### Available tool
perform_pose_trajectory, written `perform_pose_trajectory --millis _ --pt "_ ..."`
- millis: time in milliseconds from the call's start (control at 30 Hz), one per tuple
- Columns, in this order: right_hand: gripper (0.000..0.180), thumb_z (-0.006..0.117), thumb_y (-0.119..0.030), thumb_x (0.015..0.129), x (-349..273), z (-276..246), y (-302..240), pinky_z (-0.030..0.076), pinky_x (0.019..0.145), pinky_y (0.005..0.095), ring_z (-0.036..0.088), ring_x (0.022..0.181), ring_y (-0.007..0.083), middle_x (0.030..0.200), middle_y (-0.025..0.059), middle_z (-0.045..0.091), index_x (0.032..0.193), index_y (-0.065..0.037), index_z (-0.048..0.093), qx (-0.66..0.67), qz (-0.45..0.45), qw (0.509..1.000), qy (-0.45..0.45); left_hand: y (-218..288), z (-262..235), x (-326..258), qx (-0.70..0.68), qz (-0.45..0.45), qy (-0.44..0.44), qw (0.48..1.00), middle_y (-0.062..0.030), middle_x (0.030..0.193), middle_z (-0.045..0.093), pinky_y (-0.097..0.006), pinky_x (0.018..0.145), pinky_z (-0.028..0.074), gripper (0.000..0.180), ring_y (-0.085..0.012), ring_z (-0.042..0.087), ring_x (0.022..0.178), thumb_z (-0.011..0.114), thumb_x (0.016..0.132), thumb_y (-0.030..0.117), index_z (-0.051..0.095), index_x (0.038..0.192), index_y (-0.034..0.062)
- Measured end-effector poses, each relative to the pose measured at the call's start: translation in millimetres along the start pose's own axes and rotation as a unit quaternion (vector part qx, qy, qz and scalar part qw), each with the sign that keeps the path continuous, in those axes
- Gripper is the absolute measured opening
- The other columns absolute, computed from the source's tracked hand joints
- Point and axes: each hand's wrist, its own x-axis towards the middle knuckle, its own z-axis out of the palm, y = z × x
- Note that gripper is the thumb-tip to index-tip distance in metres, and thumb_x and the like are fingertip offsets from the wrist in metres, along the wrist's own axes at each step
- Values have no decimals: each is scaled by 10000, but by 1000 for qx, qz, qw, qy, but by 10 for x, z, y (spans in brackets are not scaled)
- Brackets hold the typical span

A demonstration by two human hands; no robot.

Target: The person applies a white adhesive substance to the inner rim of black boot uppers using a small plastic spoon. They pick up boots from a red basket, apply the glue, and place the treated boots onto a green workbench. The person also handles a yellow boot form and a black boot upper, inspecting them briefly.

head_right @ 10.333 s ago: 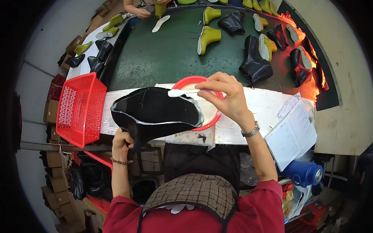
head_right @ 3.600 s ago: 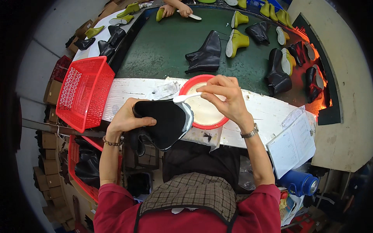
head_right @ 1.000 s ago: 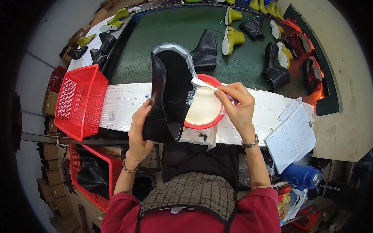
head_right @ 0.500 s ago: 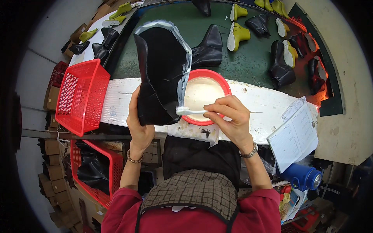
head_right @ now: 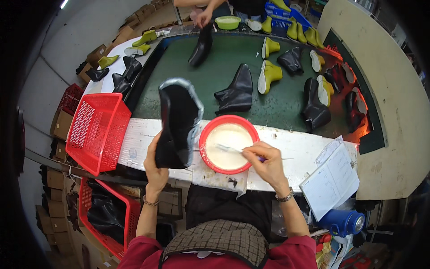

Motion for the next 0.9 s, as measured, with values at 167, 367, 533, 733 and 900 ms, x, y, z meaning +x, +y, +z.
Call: perform_pose_trajectory --millis 167,367,533,733,900 --pt "108 786 -119 876 -54 -327 326 454 587 258 612 671 121 777 58 678 896 -13 783 -148 32 986 64 -271 -363 -162 -57 -126 53 989 -164 1382 625 -335 1129 396 567 -222 561 1307 504 892 -142 517 1447 -29" --pt "97 792 -154 841 36 -146 172 518 585 328 684 696 238 803 75 695 901 -81 772 -281 -14 958 52 -513 -548 -315 -164 -178 30 970 -129 1417 592 -329 1144 390 561 -194 545 1314 632 916 -78 505 1461 -36" --pt "110 773 -203 803 130 -84 159 538 681 430 668 775 288 836 79 659 842 -106 740 -447 -47 890 -72 -564 -540 -352 -229 -278 24 932 -102 1303 646 -304 1025 474 545 -171 604 1188 677 890 -78 545 1416 -21" --pt "187 807 -282 849 122 -203 71 504 593 367 653 653 243 740 71 657 878 -100 774 -329 -27 944 7 -776 -536 -412 -345 -263 52 899 -32 812 644 -244 483 403 422 -83 528 567 661 852 -30 588 1265 26" --pt "182 759 -191 911 -15 -333 689 472 599 320 635 660 161 743 71 682 822 -32 769 -196 31 977 80 -853 -425 -280 -80 -163 157 971 -137 1159 677 -304 724 520 614 -213 656 862 540 851 -127 518 1447 22"
